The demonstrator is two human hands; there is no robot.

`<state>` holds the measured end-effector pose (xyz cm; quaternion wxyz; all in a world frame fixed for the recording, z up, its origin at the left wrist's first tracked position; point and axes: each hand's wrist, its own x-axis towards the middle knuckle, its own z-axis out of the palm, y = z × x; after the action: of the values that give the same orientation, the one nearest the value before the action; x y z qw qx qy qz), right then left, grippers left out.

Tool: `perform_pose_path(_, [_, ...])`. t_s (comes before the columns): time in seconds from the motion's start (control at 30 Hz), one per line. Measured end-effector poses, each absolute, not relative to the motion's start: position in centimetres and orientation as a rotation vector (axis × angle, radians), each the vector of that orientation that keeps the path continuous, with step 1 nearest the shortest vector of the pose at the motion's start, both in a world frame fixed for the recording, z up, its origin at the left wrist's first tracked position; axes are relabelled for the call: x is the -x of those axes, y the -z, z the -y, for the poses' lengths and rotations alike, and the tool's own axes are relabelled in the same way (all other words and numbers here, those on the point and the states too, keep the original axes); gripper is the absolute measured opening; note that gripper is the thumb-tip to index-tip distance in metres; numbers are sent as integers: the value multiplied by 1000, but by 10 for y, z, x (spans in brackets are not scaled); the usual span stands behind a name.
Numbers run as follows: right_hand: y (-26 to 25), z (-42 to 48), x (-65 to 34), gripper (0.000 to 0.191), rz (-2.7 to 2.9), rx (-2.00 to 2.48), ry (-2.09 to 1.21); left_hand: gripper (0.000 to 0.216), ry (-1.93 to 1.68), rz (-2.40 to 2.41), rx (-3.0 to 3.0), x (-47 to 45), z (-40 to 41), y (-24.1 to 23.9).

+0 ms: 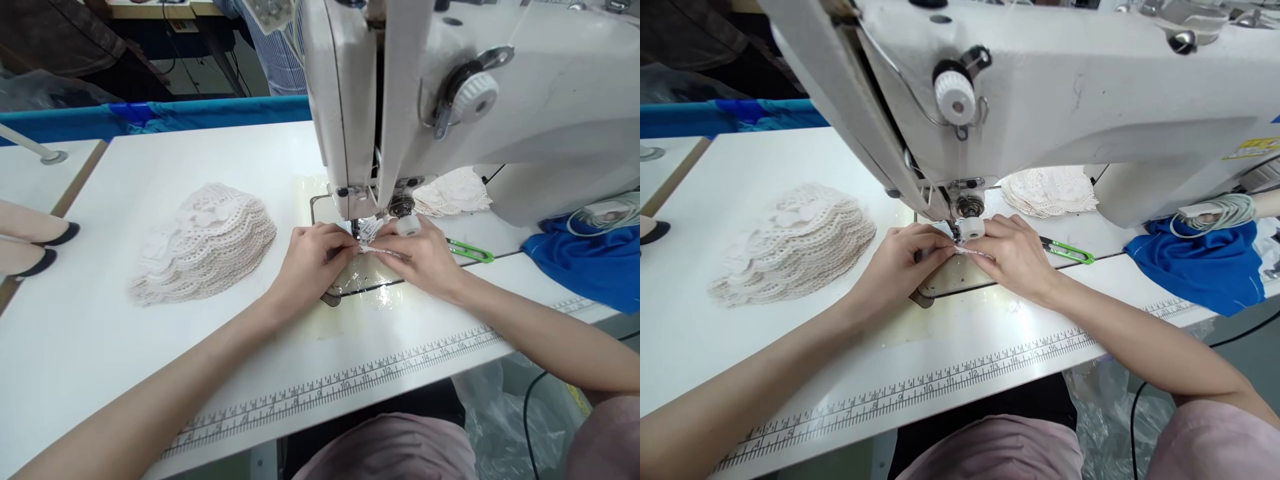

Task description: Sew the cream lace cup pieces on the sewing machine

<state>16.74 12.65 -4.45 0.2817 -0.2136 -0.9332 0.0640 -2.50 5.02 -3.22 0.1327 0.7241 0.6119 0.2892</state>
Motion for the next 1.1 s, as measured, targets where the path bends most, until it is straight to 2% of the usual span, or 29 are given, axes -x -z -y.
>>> perform_pose_path(0.2, [39, -123, -168, 17, 2551, 247, 88, 17, -682, -1762, -2936, 21, -24, 34])
perform_pose_path(0.3, [39, -122, -168, 21, 2561, 236, 131, 19, -566, -1770, -3114, 19, -14, 33])
perform_pose_path(1.1, [44, -124, -164, 23, 2621, 311, 219, 20, -622, -1862, -2969, 27, -24, 36])
